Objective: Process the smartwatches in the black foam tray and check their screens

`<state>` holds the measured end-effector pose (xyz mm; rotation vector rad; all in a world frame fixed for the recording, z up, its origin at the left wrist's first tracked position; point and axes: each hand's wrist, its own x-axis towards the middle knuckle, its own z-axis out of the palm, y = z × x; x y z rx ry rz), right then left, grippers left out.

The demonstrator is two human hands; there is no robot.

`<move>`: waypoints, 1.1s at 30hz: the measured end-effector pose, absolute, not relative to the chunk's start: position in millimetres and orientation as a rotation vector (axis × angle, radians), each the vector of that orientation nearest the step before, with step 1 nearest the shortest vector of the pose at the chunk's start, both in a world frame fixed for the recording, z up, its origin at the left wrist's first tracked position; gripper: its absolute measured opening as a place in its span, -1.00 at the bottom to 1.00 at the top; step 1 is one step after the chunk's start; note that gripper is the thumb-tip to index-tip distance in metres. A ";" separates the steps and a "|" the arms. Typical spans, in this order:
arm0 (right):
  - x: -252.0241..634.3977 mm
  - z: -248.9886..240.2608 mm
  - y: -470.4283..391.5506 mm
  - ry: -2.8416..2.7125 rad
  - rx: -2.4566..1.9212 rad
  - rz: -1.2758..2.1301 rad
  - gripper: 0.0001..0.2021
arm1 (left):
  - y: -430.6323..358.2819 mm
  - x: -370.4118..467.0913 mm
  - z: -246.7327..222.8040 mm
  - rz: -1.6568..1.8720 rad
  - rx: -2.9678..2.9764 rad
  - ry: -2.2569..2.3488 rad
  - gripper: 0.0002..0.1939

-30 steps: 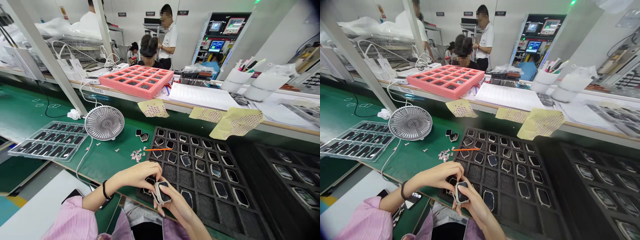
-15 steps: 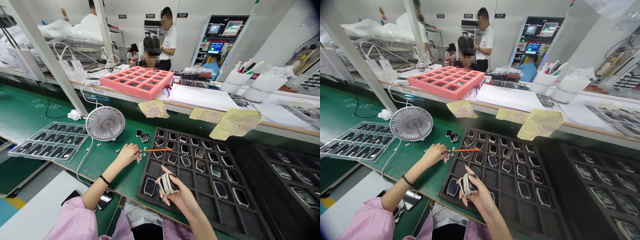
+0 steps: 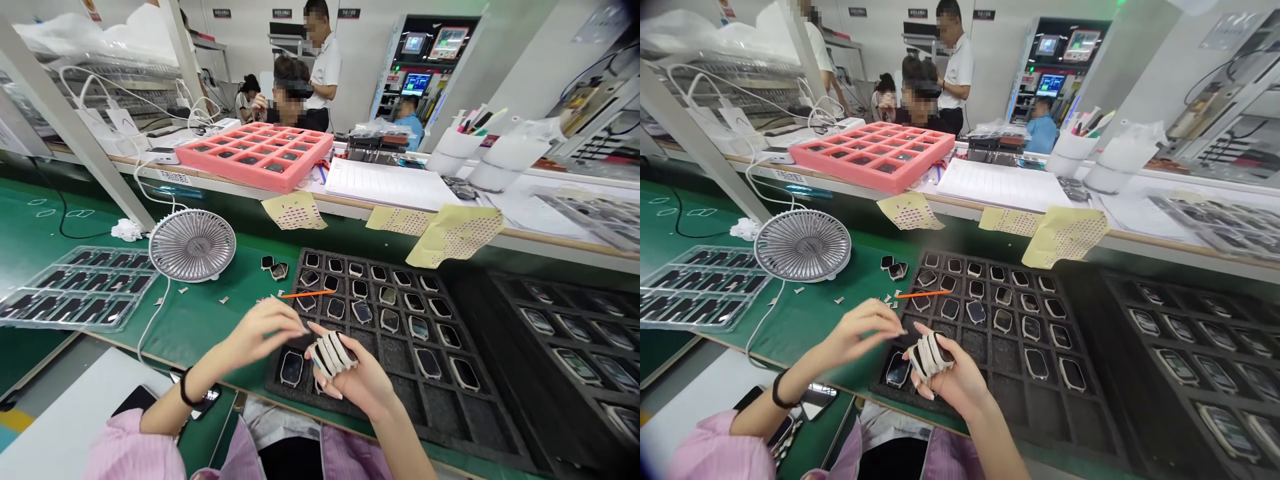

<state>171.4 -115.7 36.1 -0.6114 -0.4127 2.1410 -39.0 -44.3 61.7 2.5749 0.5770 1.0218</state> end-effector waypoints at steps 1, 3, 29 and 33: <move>170.0 36.1 -115.6 -0.416 -0.587 2.158 -0.46 | -51.6 -32.1 66.8 1.025 2.573 0.464 -0.86; 167.1 35.8 -115.9 -0.407 -0.541 2.187 -0.60 | -60.3 -21.9 71.1 1.017 2.588 0.317 -0.86; 146.7 11.4 -133.4 -0.567 -0.807 2.181 -0.31 | -33.9 -47.3 26.8 0.530 2.095 0.665 -0.61; 152.7 13.7 -129.2 -0.546 -0.757 2.158 -0.29 | -1.1 -82.3 15.2 0.562 2.325 1.228 -0.79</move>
